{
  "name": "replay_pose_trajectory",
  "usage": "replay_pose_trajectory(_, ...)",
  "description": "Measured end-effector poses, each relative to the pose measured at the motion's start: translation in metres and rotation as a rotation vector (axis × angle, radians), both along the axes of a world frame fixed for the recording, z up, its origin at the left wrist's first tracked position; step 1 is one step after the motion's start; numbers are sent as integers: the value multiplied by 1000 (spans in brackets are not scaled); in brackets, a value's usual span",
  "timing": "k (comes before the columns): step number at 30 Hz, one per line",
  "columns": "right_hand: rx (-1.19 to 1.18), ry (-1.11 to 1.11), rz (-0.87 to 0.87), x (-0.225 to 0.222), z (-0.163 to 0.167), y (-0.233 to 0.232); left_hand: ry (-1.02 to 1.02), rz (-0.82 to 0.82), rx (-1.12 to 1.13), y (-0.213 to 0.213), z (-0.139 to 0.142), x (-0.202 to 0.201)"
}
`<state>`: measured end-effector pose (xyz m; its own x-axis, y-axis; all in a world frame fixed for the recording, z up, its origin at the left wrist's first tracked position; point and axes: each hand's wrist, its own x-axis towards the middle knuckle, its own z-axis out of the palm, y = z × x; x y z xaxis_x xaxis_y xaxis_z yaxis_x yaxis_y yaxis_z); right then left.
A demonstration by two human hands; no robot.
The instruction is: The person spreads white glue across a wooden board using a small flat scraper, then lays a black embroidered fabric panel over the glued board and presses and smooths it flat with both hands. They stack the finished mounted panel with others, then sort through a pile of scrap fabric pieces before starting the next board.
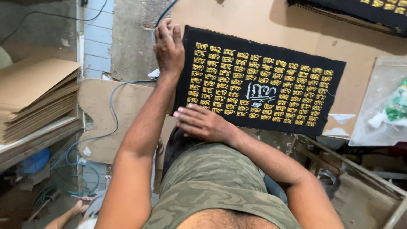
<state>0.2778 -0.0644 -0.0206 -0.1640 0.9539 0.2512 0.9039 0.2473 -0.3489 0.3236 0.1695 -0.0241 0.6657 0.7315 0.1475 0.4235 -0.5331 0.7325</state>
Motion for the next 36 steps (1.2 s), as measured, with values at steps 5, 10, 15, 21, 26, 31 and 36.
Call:
replay_pose_trajectory(5, -272, 80, -768, 39, -3, -52, 296, -342, 250, -83, 3, -60)
replay_pose_trajectory(10, -337, -72, -1048, 77, -14, -193, 502, -389, 258, -133, -9, -67)
replay_pose_trajectory(15, -274, 105, -1484, 104, -3, -371, 468, -384, 237, -170, -8, -67)
replay_pose_trajectory(21, -187, 28, -1509, 96, -1, -445, 537, -305, 528, -229, 9, -85)
replay_pose_trajectory(26, -101, -82, -1426, 74, 4, -486, 303, -506, 543, -355, 0, -104)
replay_pose_trajectory(31, -234, -103, -1294, 60, 3, -527, 321, -549, 460, -473, -7, -131)
replay_pose_trajectory(36, -240, -7, -1168, 31, 1, -573, 456, -465, 717, -497, -9, -163)
